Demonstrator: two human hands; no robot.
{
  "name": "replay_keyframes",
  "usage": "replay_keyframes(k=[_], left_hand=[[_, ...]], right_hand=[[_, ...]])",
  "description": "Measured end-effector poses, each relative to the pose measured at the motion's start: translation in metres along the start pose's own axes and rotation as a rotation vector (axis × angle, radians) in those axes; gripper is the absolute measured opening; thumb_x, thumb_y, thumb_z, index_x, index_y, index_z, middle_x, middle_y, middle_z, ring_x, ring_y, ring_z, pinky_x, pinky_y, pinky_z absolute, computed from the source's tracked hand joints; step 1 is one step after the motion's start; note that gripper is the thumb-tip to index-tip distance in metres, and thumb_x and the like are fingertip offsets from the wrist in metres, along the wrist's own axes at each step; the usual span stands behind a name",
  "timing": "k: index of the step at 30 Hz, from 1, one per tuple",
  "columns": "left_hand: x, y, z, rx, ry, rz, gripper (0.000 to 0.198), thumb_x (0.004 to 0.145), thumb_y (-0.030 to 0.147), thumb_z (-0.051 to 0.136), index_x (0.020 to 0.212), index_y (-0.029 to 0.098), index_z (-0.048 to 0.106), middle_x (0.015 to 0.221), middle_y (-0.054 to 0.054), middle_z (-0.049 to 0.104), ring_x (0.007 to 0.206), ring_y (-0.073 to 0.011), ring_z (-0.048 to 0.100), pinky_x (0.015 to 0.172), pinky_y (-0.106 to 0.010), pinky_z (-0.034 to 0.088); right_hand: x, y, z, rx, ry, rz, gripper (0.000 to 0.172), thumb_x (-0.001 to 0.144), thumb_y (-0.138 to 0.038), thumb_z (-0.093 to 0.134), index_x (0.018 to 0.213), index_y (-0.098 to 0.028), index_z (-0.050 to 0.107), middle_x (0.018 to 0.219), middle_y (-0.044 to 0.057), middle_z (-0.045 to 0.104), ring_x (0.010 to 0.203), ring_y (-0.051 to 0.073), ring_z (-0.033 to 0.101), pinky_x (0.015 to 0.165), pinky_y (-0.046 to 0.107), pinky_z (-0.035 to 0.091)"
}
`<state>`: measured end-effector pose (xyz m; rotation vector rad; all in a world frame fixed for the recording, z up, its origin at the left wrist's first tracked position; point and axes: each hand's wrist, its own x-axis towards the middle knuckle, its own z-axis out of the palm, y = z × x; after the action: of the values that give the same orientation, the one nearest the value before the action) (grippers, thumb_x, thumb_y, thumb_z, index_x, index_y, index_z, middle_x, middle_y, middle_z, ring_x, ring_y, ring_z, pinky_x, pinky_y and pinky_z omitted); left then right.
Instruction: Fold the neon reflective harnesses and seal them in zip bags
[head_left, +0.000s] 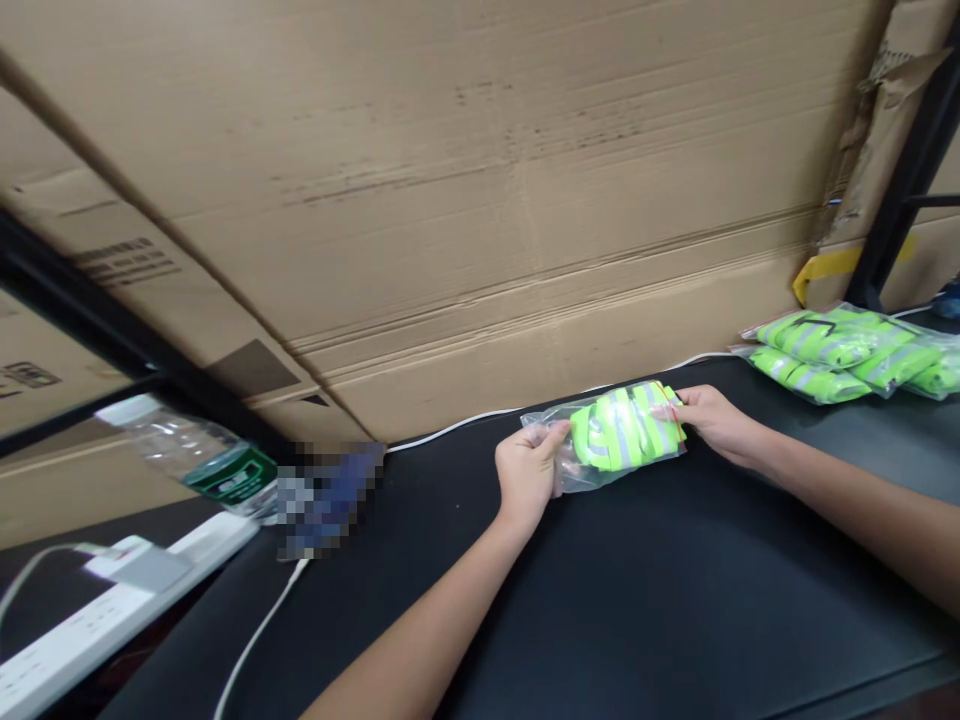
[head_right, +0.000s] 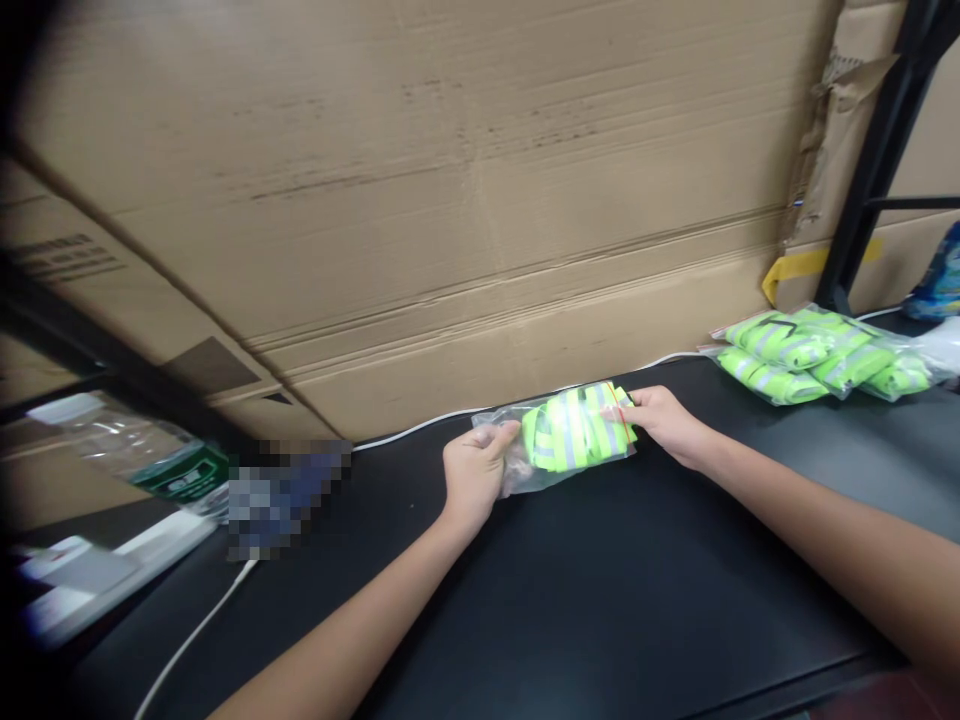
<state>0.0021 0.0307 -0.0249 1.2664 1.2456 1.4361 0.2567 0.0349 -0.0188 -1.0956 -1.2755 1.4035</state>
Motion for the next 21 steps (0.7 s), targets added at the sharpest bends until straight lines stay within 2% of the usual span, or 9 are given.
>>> replay_keyframes(k=[4,8,11,13,16,17,19,21], left_hand=[[0.02,-0.002,-0.014,-0.05,0.063,-0.023,0.044,0.067,0.049,0.082,0.052,0.016,0.058,0.041,0.001,0.057,0.024,-0.0116,0.044,0.021,-0.02,0.02],[0.042,0.001,-0.034,-0.165,0.146,-0.064,0.042,0.067,0.048,0.083,0.057,0.016,0.056,0.038,0.005,0.048,0.023,-0.0073,0.037,0.021,-0.018,0.018],[0.052,0.008,-0.048,-0.289,0.188,-0.077,0.043,0.078,0.048,0.076,0.063,0.018,0.049,0.043,0.009,0.045,0.027,-0.0037,0.033,0.024,-0.015,0.018],[0.054,0.013,-0.053,-0.363,0.193,-0.081,0.041,0.086,0.047,0.068,0.067,0.02,0.043,0.047,0.01,0.042,0.03,-0.0026,0.032,0.027,-0.014,0.017],[0.052,0.016,-0.048,-0.422,0.156,-0.11,0.041,0.091,0.05,0.062,0.07,0.02,0.043,0.047,0.01,0.039,0.033,-0.0036,0.032,0.03,-0.014,0.018],[0.049,0.016,-0.043,-0.428,0.138,-0.123,0.042,0.09,0.052,0.062,0.071,0.02,0.044,0.046,0.009,0.04,0.034,-0.0044,0.034,0.031,-0.015,0.019],[0.043,0.015,-0.031,-0.43,0.109,-0.143,0.045,0.086,0.058,0.065,0.071,0.02,0.047,0.046,0.008,0.043,0.034,-0.0059,0.037,0.031,-0.016,0.021],[0.035,0.016,-0.017,-0.427,0.084,-0.14,0.047,0.079,0.061,0.07,0.071,0.019,0.049,0.047,0.007,0.045,0.033,-0.0063,0.038,0.031,-0.018,0.022]], right_hand=[[0.003,-0.005,-0.011,0.066,0.019,0.054,0.036,0.071,-0.044,0.084,0.089,-0.014,0.078,0.092,0.011,0.078,0.082,0.02,0.071,0.076,0.032,0.056],[0.008,-0.007,-0.027,0.145,0.027,0.114,0.034,0.075,-0.04,0.082,0.097,-0.014,0.077,0.102,0.014,0.077,0.089,0.023,0.073,0.083,0.038,0.06],[0.011,-0.006,-0.031,0.068,-0.003,0.105,0.037,0.078,-0.045,0.078,0.098,-0.013,0.075,0.105,0.016,0.076,0.091,0.025,0.073,0.084,0.042,0.061],[0.011,-0.003,-0.027,-0.014,-0.027,0.103,0.039,0.077,-0.048,0.078,0.092,-0.012,0.075,0.097,0.016,0.076,0.086,0.025,0.072,0.081,0.042,0.062],[0.009,0.002,-0.013,-0.133,-0.038,0.106,0.04,0.069,-0.05,0.084,0.078,-0.013,0.072,0.074,0.011,0.073,0.07,0.024,0.069,0.07,0.042,0.061],[0.008,0.004,-0.009,-0.205,-0.026,0.083,0.04,0.068,-0.05,0.085,0.078,-0.014,0.072,0.073,0.01,0.072,0.069,0.023,0.067,0.069,0.043,0.06],[0.005,0.004,-0.003,-0.421,0.05,-0.043,0.045,0.07,-0.054,0.083,0.09,-0.015,0.072,0.086,0.012,0.073,0.081,0.027,0.068,0.079,0.047,0.058],[0.001,0.001,-0.002,-0.649,0.168,-0.246,0.055,0.076,-0.058,0.077,0.112,-0.017,0.068,0.113,0.016,0.07,0.107,0.034,0.064,0.096,0.054,0.05]])
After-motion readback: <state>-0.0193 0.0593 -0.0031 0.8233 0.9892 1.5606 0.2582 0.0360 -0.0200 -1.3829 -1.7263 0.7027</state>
